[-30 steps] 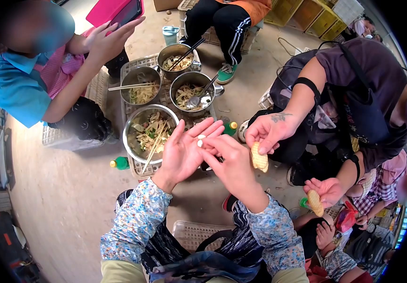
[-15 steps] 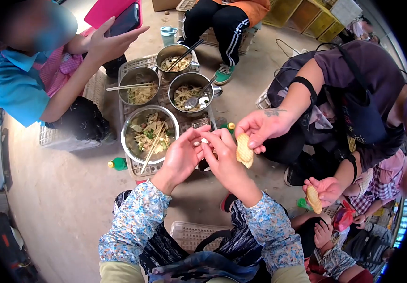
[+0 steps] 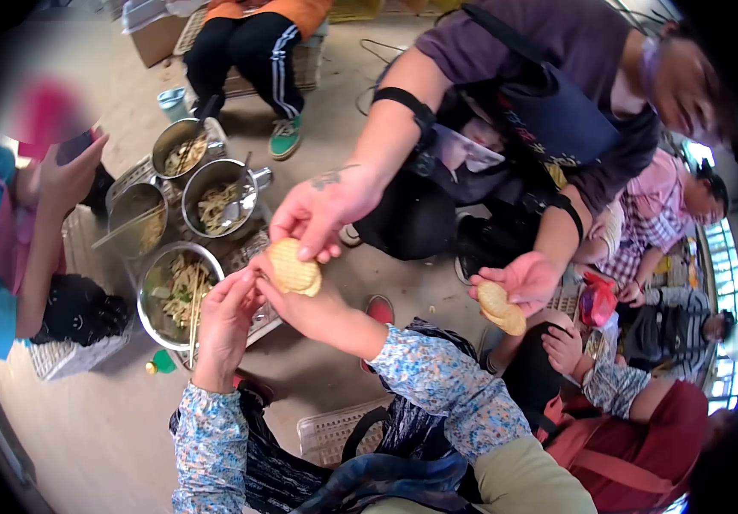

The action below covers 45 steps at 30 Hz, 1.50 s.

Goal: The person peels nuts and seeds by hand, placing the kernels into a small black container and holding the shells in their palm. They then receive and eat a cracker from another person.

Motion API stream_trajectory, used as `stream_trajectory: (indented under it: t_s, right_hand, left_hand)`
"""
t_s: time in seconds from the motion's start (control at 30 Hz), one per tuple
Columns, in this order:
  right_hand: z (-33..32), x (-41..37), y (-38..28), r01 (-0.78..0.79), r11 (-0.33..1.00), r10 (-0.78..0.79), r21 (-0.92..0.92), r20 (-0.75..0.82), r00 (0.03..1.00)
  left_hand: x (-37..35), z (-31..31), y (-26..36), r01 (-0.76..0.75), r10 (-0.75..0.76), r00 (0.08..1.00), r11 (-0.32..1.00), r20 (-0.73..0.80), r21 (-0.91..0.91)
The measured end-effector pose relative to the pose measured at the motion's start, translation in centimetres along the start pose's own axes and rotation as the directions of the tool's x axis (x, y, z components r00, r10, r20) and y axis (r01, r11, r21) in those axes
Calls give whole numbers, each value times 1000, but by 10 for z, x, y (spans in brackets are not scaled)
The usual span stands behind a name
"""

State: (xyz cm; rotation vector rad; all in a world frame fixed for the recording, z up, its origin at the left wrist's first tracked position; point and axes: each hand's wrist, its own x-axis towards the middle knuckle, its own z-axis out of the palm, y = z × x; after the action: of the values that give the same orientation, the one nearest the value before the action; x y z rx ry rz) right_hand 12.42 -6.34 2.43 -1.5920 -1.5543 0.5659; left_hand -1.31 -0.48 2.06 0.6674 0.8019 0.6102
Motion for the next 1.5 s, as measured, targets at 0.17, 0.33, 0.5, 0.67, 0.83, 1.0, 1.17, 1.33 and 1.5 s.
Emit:
stream_trajectory:
  t_s: [0.17, 0.33, 0.5, 0.67, 0.83, 1.0, 1.17, 1.33, 1.5]
  right_hand:
    - [10, -1, 9, 22, 999, -22, 36, -7, 1000]
    - [-14, 0, 4, 24, 987, -23, -156, 4, 1000]
    - [-27, -4, 30, -24, 936, 31, -351, 14, 999]
    - [-36, -6, 49, -86, 824, 176, -559, 109, 978]
    - [-41, -8, 50, -20, 829, 96, -559, 107, 990]
    - [-49, -3, 39, -42, 868, 120, -495, 128, 984]
    - [-52, -3, 40, 3, 861, 22, -509, 43, 999]
    - [-63, 12, 25, -84, 958, 88, -275, 2, 996]
    - [-72, 21, 1, -196, 949, 202, 246, 4, 979]
  left_hand:
    - [0, 5, 1, 3, -3, 1000, 1000, 22, 10]
    - [3, 10, -2, -27, 18, 997, 990, -71, -136]
    - [10, 21, -6, 57, -13, 994, 912, 110, -407]
    - [3, 43, -1, 168, -2, 954, 834, 301, -525]
    - [3, 58, 4, 236, 41, 898, 795, 438, -559]
    - [1, 65, 9, 211, 73, 915, 752, 397, -624]
    - [5, 61, 4, 213, 50, 931, 731, 362, -648]
    - [7, 49, -1, 225, 0, 942, 741, 335, -633]
    - [12, 32, -2, -3, 33, 997, 930, 74, -367]
